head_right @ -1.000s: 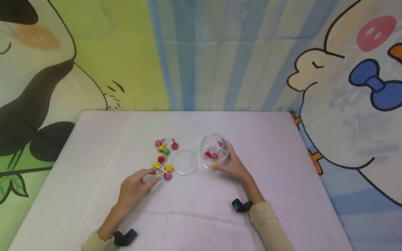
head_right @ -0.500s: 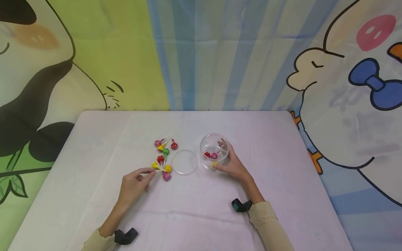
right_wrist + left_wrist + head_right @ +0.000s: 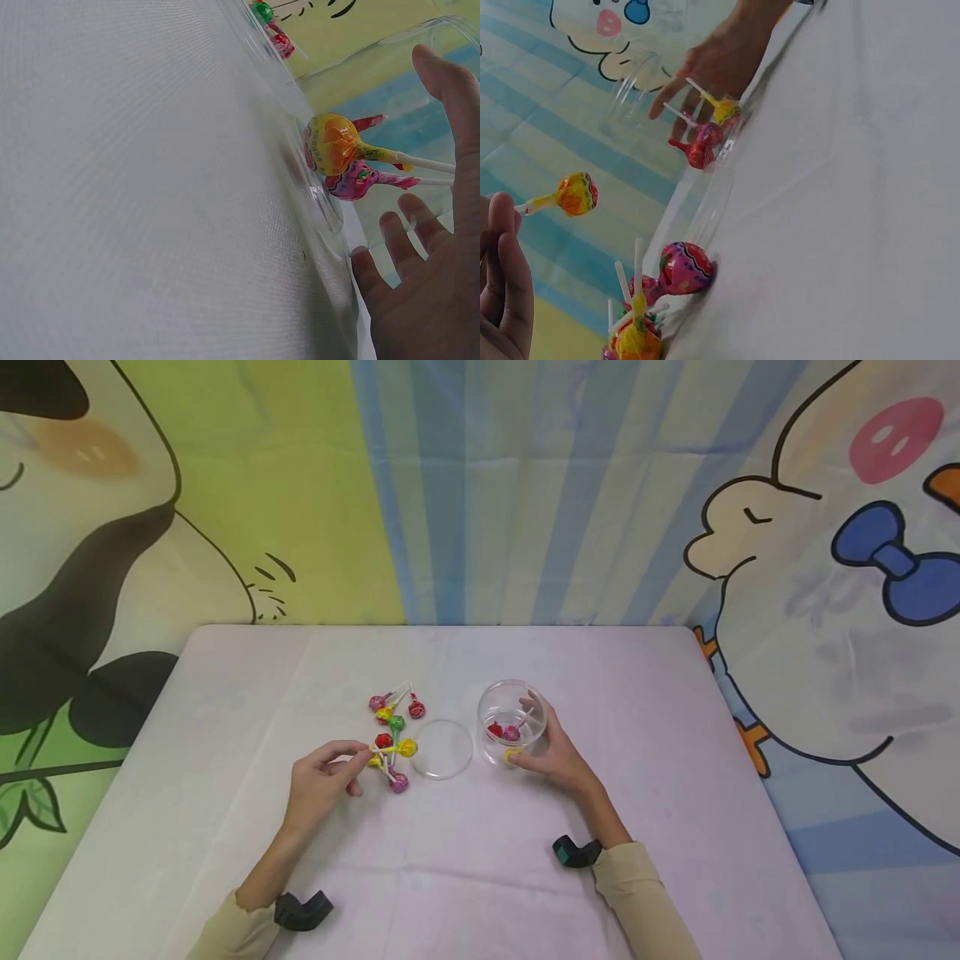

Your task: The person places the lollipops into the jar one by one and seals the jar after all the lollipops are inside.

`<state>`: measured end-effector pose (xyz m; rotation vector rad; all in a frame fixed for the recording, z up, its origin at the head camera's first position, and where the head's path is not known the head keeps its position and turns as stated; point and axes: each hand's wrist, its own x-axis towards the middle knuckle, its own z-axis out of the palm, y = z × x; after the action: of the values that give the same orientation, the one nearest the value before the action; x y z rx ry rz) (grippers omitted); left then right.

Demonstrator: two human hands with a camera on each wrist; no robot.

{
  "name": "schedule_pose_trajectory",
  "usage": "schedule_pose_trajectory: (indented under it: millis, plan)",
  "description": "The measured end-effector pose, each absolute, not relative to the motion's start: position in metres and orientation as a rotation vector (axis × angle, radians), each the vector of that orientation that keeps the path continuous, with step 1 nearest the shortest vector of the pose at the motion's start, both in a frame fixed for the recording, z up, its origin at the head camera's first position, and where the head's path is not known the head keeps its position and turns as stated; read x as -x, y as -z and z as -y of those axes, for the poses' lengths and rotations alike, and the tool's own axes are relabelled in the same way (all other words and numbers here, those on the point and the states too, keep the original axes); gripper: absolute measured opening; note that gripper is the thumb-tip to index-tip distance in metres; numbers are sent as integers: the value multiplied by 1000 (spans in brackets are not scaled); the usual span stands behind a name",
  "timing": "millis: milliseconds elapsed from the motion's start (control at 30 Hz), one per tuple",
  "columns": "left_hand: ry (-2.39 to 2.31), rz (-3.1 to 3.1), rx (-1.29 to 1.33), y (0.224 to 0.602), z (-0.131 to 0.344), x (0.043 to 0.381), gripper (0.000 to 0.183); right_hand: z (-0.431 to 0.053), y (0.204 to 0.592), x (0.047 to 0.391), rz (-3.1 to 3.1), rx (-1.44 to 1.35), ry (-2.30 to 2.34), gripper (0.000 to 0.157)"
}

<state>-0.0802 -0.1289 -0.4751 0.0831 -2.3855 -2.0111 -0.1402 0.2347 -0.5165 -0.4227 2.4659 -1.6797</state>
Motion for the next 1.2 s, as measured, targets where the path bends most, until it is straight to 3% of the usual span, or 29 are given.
schedule_pose_trajectory:
  millis: [533,833,1200]
  plan:
    - [1977,2203,443,423,44,122,18,-225,482,127,-2462,389,1642,99]
    - [1471,2382,765,429,1,145,16,-227,481,129,-2438,424,1653,99]
    - [1112,2554,775,437,-19,153,17,-225,480,129,-2437,425,1654,97]
